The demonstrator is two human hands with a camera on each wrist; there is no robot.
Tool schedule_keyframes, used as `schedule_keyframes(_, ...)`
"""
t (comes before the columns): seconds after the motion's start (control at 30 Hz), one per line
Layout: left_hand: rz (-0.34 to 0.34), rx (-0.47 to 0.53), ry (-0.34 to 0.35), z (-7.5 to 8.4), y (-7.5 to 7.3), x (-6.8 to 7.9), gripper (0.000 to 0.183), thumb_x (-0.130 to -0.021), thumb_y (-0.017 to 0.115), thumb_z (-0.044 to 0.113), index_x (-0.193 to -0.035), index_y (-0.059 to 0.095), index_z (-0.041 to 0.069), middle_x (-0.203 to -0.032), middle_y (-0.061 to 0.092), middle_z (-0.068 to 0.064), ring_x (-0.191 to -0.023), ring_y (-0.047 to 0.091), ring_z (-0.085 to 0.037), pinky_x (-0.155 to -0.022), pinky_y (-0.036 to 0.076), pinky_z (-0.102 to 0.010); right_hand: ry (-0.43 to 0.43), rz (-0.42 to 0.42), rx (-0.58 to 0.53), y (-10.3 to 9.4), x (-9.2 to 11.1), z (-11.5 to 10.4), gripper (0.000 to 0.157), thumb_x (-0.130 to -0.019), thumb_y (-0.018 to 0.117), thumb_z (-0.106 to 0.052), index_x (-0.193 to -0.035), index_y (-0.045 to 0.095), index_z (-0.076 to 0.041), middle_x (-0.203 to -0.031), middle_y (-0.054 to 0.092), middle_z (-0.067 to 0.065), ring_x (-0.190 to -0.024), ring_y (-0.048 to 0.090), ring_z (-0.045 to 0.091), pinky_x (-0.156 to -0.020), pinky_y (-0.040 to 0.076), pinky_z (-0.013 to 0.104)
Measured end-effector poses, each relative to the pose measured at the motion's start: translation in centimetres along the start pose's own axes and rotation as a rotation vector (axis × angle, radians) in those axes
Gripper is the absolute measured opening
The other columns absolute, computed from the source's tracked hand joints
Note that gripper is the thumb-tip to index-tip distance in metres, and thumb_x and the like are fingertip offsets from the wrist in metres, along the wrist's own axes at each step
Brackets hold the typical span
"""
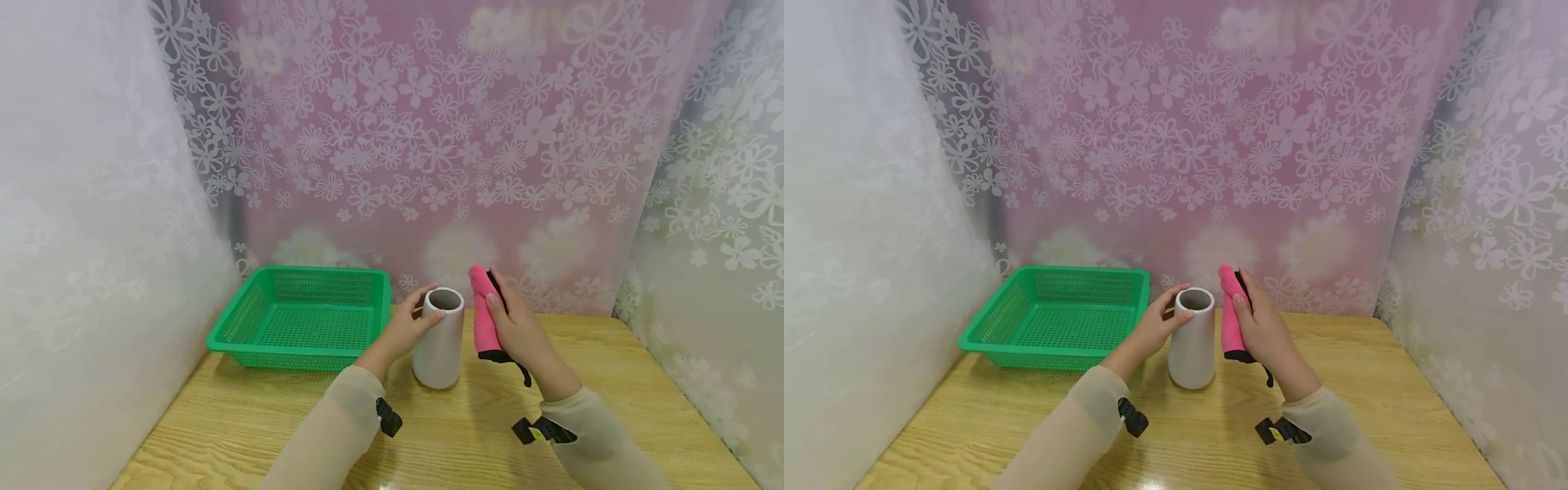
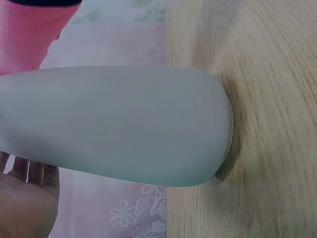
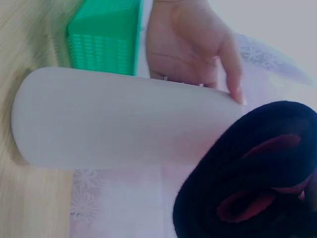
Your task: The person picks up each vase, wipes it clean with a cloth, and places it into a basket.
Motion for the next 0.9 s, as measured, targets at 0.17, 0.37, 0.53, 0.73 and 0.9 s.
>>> schedule_keyframes(0.17, 0.001, 0.008, -0.001, 0.1, 0.0, 0.1, 0.061, -0.101, 0.063, 0.019, -0.155, 0.036, 0.011, -0.152, 0.042, -0.017, -0.141, 0.040, -0.036, -0.112, 0.037, -0.049, -0.134, 0.135, 0.039, 0.3, -0.2, -0.2, 0.057, -0.109, 0.041, -0.024, -0.161, 0.020, -0.016, -0.153, 0.034, 0.024, -0.116, 0.049, 0.043, -0.094, 0.039, 0.065)
schedule_keyframes(0.37, 0.002, -0.006, 0.011, 0.3, 0.0, 0.1, 0.061, -0.101, 0.062, 0.019, -0.155, 0.036, 0.009, -0.152, 0.042, -0.018, -0.141, 0.040, -0.036, -0.112, 0.037, -0.049, -0.291, 0.261, 0.066, 0.7, -0.3, -0.3, 0.059, -0.103, 0.051, -0.006, -0.158, 0.029, -0.008, -0.149, 0.038, 0.026, -0.118, 0.048, 0.042, -0.094, 0.040, 0.062)
schedule_keyframes(0.53, 0.003, -0.003, 0.013, -0.2, 0.0, -0.2, 0.062, -0.101, 0.062, 0.019, -0.155, 0.035, 0.008, -0.153, 0.041, -0.017, -0.141, 0.039, -0.037, -0.112, 0.037, -0.050, -0.320, 0.279, 0.133, 1.3, -0.5, 0.1, 0.064, -0.100, 0.056, -0.005, -0.158, 0.030, -0.012, -0.154, 0.038, 0.021, -0.128, 0.044, 0.042, -0.099, 0.039, 0.064)
schedule_keyframes(0.73, 0.031, -0.013, 0.013, -3.2, 0.0, -1.6, 0.061, -0.100, 0.063, 0.029, -0.155, 0.038, 0.021, -0.151, 0.045, -0.008, -0.140, 0.042, -0.030, -0.110, 0.039, -0.048, -0.300, 0.237, 0.219, 2.8, -0.5, 0.5, 0.063, -0.103, 0.054, -0.013, -0.160, 0.027, -0.015, -0.162, 0.028, 0.015, -0.138, 0.037, 0.047, -0.103, 0.036, 0.068)
schedule_keyframes(0.9, 0.029, -0.010, 0.004, -3.4, 0.0, -1.6, 0.061, -0.099, 0.064, 0.033, -0.154, 0.039, 0.024, -0.150, 0.045, -0.005, -0.140, 0.043, -0.028, -0.110, 0.040, -0.047, -0.323, 0.225, 0.230, 3.8, -0.3, 0.2, 0.062, -0.104, 0.052, -0.012, -0.160, 0.026, -0.014, -0.163, 0.025, 0.015, -0.133, 0.039, 0.051, -0.097, 0.039, 0.069)
Point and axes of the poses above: each hand's wrist, its own x-axis away from the middle knuckle, its own y-axis out of the palm, z = x × y, the point moved 6 cm from there along -x, towards the middle knuckle
